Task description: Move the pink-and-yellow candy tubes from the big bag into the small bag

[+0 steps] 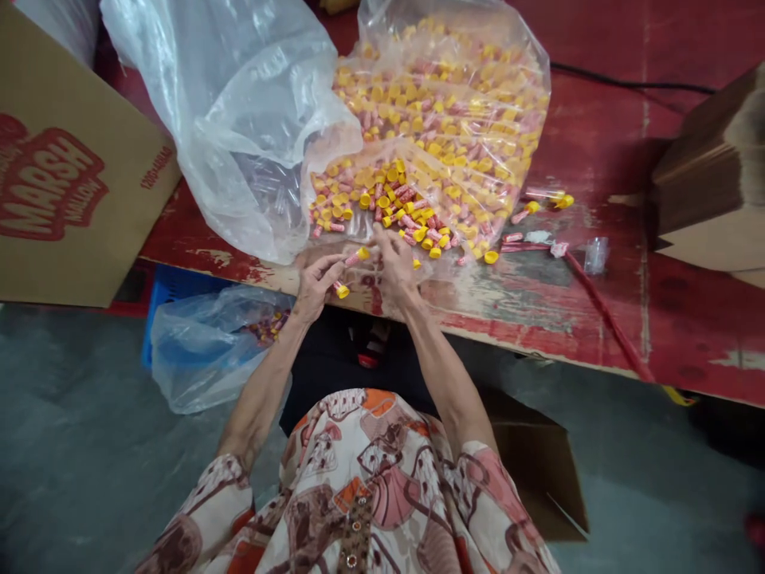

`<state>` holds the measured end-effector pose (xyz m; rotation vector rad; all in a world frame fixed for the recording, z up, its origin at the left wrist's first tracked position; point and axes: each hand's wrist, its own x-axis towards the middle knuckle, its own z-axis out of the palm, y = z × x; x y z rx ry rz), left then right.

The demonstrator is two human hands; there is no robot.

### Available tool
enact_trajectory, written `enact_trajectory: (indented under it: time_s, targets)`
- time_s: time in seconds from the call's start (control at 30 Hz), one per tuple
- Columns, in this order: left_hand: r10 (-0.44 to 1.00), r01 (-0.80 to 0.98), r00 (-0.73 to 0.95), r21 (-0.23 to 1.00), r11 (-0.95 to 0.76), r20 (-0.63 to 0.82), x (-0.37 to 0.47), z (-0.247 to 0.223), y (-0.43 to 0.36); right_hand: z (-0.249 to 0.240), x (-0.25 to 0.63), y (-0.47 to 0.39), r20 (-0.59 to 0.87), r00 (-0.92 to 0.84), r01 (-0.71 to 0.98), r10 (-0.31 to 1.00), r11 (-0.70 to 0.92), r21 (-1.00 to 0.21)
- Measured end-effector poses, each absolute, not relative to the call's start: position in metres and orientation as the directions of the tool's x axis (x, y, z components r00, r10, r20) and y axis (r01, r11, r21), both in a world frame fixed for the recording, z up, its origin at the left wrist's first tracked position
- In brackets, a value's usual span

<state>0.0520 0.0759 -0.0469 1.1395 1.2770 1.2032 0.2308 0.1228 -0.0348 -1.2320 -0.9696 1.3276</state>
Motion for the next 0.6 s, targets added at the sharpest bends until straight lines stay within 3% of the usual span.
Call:
enact_trajectory:
  time_s: [0.13,0.27,0.43,0.6]
  targets:
    - [0.997,0.082,0.075,0.997,0.006,-0.012,0.058,-0.039,0.065,-0.020,0.236,0.144,-0.356,-0.110,-0.306,0.928,-0.373,-0.876]
    - [0.988,0.200,0.132,0.974,-0.103,0.077,0.070,-0.031,0.057,-0.011,0.231,0.141,-0.391,-0.312,-0.338,0.866,-0.485,-0.807]
    - [0.972,0.283,0.131,0.932,-0.227,0.197,0.077,-0.017,0.051,-0.014,0.227,0.126,-0.323,-0.253,-0.360,0.912,-0.399,-0.843]
    - [0.991,0.231,0.122,0.970,-0.074,0.047,0.078,-0.014,0.052,-0.020,0.231,0.125,-0.187,-0.003,-0.137,0.982,-0.186,-0.973]
